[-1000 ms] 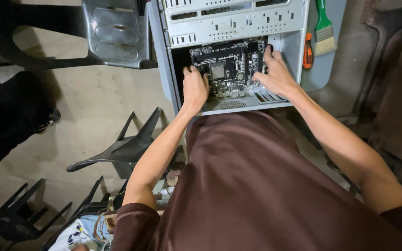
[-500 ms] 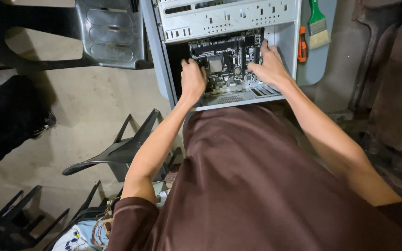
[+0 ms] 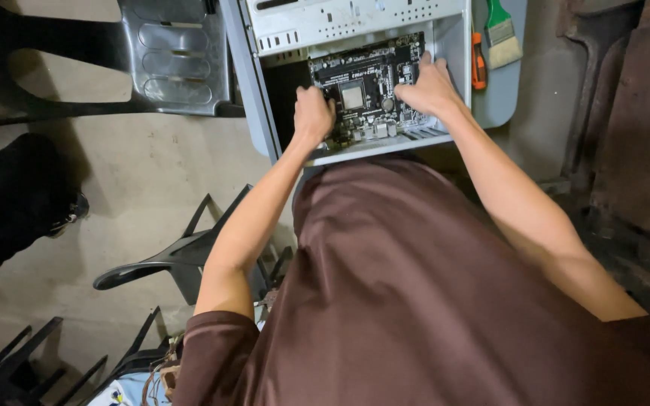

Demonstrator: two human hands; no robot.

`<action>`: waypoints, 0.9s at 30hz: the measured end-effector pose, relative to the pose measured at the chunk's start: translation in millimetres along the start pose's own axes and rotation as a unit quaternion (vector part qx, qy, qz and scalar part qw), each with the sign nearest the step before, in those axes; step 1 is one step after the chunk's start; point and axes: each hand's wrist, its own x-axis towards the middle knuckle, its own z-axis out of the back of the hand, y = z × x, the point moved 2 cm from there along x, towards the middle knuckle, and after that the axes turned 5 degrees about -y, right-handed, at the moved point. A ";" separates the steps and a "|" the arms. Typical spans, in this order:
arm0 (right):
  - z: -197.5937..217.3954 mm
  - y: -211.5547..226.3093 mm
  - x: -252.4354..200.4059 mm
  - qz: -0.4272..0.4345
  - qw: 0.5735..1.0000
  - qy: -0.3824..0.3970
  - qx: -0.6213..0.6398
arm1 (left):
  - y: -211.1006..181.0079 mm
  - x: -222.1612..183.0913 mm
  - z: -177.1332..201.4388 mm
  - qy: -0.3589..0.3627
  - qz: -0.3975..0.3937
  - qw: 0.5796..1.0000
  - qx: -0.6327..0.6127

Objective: Installing an IO shield and a motherboard into a computer case on a repair bench.

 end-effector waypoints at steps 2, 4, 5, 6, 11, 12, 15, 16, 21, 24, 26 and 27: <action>-3.6 -2.0 1.1 0.000 1.000 0.002 -0.007 | 11.1 8.9 -9.0 -0.009 -0.008 1.000 0.014; -8.2 -5.9 10.3 0.003 0.998 0.009 -0.057 | 17.1 18.4 -14.3 0.014 -0.022 0.999 0.022; -8.6 -6.0 10.5 0.003 0.998 0.010 -0.057 | 17.1 20.0 -15.4 0.015 -0.021 0.999 0.021; -9.7 -6.6 10.9 -0.001 0.997 0.026 -0.076 | 17.3 21.7 -17.0 0.022 -0.019 0.999 0.027; -15.1 -11.5 22.5 0.006 0.990 0.044 -0.132 | 10.1 23.7 -9.8 0.027 -0.007 0.999 0.042; -16.7 -11.2 25.3 0.013 0.987 0.042 -0.152 | 7.8 22.5 -7.1 0.030 -0.007 0.999 0.044; -29.6 -21.9 47.1 0.032 0.980 0.029 -0.195 | 8.8 23.7 -8.4 0.033 0.003 0.998 0.053; -33.2 -24.7 58.0 0.044 0.974 0.018 -0.220 | 9.4 27.8 -8.7 0.033 0.013 0.998 0.058; -38.0 -21.4 57.1 0.037 0.968 0.003 -0.249 | -0.4 18.9 -0.6 0.056 0.033 0.998 0.018; -45.0 -30.2 84.5 0.047 0.956 -0.001 -0.291 | 0.6 23.0 -6.1 0.054 0.024 0.998 0.020; -48.0 -33.6 98.5 0.053 0.948 -0.003 -0.315 | -0.1 25.8 -8.8 0.043 0.018 0.998 0.033; -50.1 -33.8 99.7 0.056 0.939 0.001 -0.339 | -0.8 23.8 -8.8 0.039 0.008 0.999 0.029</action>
